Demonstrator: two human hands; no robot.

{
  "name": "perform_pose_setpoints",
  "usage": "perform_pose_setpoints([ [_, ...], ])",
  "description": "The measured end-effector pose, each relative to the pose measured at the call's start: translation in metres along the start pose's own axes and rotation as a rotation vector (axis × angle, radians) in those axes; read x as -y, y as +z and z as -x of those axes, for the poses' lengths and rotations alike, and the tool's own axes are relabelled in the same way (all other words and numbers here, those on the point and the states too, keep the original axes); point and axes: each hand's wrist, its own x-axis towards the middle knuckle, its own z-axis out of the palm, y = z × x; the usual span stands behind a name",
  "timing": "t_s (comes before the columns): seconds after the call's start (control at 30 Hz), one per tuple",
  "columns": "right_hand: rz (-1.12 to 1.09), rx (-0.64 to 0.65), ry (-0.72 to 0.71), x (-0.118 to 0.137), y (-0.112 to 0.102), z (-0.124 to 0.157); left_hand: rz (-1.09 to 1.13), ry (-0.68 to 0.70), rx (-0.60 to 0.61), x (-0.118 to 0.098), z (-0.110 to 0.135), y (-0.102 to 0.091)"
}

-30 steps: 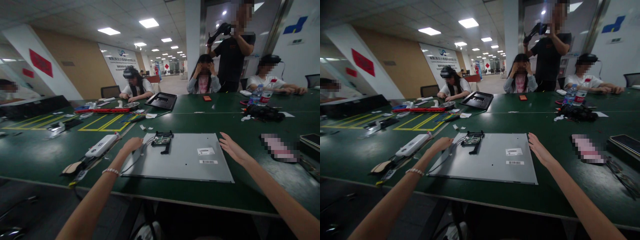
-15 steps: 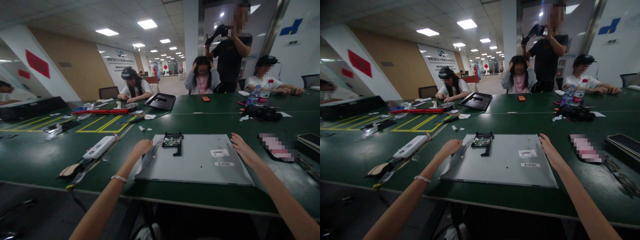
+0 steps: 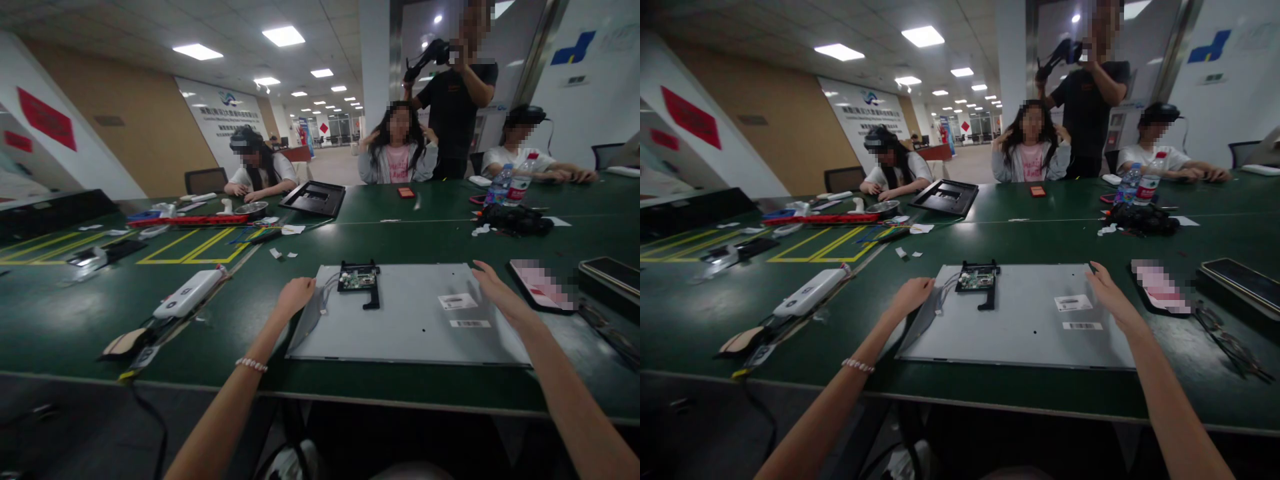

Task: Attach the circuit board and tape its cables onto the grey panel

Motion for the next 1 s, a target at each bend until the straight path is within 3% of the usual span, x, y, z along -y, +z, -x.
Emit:
perform_pose_setpoints([
  [0.1,0.058,0.018,0.048,-0.001,0.001,-0.002,0.007,0.015,-0.007,-0.005,0.001,0.003],
  [0.23,0.256,0.027,-0.035,-0.012,0.002,-0.010,0.012,0.052,0.005,-0.011,0.000,0.005],
  [0.53,0.579,0.033,-0.062,-0.025,0.000,-0.016,0.003,0.065,0.056,-0.016,-0.003,-0.002],
  [0.63,0.652,0.017,-0.090,-0.028,0.001,-0.017,0.030,0.069,-0.063,-0.026,-0.010,-0.005],
  [0.73,0.699,-0.011,-0.126,-0.035,0.003,-0.019,0.138,0.275,-0.178,-0.041,-0.022,-0.003],
  [0.83,0.724,-0.012,-0.136,-0.040,0.005,-0.021,0.262,0.521,-0.021,-0.054,-0.038,0.001],
  [0.9,0.734,-0.006,-0.137,-0.042,0.005,-0.022,0.339,0.595,0.118,-0.059,-0.047,0.002],
  [1.0,0.743,-0.002,-0.135,-0.044,0.005,-0.023,0.418,0.654,0.200,-0.062,-0.055,-0.001],
])
